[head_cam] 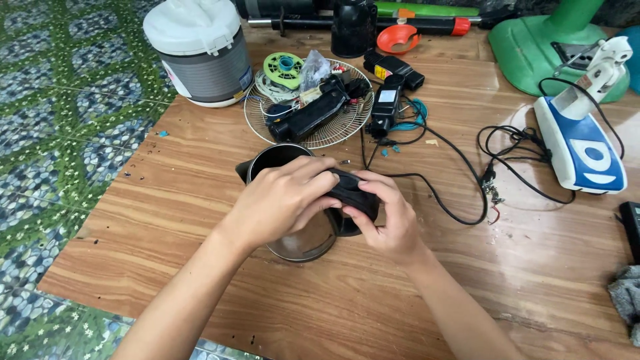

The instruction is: The person assembles a stainless steel electric kettle by attaching a black plastic handle to the kettle body. They repeatedly align and press the handle onto the kettle, checking the fit and stability of the connection.

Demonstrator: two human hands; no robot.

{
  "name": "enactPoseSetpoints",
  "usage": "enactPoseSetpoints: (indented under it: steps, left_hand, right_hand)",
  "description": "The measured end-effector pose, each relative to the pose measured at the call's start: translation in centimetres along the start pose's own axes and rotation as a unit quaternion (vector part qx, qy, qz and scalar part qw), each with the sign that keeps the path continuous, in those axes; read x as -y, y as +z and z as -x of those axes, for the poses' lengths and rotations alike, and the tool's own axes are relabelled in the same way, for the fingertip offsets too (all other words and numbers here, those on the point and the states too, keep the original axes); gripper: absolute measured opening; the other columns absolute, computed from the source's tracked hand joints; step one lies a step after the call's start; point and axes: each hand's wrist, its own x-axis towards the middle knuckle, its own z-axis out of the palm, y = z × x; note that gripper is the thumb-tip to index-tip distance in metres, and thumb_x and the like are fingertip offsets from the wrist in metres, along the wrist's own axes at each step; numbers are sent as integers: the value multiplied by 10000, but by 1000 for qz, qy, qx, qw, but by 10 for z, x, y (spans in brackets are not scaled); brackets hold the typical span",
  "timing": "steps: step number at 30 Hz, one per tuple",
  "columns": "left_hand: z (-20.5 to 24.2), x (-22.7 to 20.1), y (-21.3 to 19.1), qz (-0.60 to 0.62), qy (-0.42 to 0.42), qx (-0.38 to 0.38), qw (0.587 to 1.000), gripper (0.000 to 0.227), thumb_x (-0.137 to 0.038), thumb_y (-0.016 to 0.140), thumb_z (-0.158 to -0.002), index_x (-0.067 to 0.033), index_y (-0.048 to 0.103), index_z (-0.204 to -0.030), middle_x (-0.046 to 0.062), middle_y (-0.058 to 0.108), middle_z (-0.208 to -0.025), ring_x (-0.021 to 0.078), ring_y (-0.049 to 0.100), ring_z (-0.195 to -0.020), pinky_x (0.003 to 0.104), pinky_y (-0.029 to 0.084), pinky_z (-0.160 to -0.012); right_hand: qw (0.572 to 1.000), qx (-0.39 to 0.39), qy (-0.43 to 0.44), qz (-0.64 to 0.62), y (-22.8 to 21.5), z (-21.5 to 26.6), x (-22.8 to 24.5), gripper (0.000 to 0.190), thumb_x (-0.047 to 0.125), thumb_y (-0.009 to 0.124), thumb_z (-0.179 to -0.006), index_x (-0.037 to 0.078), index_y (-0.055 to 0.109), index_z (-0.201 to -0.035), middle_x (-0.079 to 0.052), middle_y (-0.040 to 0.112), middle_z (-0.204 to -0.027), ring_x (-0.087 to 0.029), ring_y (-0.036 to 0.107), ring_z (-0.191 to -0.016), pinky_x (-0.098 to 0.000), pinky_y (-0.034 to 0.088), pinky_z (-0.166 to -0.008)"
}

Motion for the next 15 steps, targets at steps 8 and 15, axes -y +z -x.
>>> enactPoseSetpoints:
  steps: [8,15]
  left_hand:
    - [-1,-3,-2,10,-4,-8,1000,215,-280,666,-988,-84,580,-980,162,714,-1178,355,701,-1139,455,616,-785]
    - [2,-4,-3,65,-41,-18,997,275,-247,719,-951,-56,598,-1106,183,727,-1163,373,708,-1131,486,611,-823]
  right_hand:
    - [1000,-29,5,2,3,2,4,347,93,764,-911,-54,596,-1176,-227,686,-1226,-397,720,-1118,-412,596,-900]
    - [999,-41,-7,2,5,2,3,343,93,768,-908,-61,611,-1172,-245,690,-1195,-410,727,-1093,-423,606,-885]
